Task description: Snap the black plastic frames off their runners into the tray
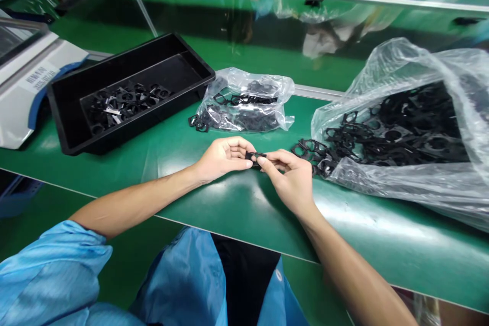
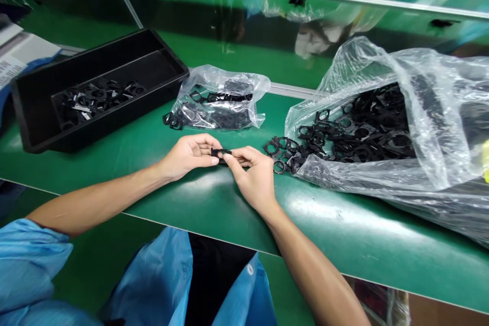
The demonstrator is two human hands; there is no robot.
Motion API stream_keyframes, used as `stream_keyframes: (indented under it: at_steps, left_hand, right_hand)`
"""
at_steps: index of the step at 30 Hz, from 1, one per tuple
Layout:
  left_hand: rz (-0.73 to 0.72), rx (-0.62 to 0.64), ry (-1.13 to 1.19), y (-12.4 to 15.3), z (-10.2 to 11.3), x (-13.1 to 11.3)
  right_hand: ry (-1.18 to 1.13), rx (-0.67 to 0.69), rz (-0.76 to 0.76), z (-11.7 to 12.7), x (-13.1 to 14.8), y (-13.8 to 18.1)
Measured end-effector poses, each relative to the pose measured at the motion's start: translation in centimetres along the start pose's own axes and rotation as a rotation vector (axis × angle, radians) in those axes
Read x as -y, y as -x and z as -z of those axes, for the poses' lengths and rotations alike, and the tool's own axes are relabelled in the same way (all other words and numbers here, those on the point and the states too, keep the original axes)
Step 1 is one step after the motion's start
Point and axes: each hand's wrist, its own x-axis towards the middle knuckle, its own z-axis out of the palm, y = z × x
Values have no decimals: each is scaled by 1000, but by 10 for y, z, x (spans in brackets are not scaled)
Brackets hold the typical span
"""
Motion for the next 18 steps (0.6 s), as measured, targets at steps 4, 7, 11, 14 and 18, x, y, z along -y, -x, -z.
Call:
stream_keyframes:
  at_steps: [4,7,11,14,18]
  left_hand:
    - [-1,-81,-23,0,-2,2]
    - [1,-108,-17,0,-3,2]
    - [-9,-85,-18,0,-3,1]
    - [-3,-42,-1,-1,-2,-1]
    - [27,20,56,-2,0,-4]
  right_hand:
    - [64,-1,51,-2,-1,1]
    - [73,-4,58,-2,1,2]
    - [-31,14,-21,-1,3,0]
    - [-150,49,-127,1,3,-2]
    - [-227,67,-189,3,6,-5]
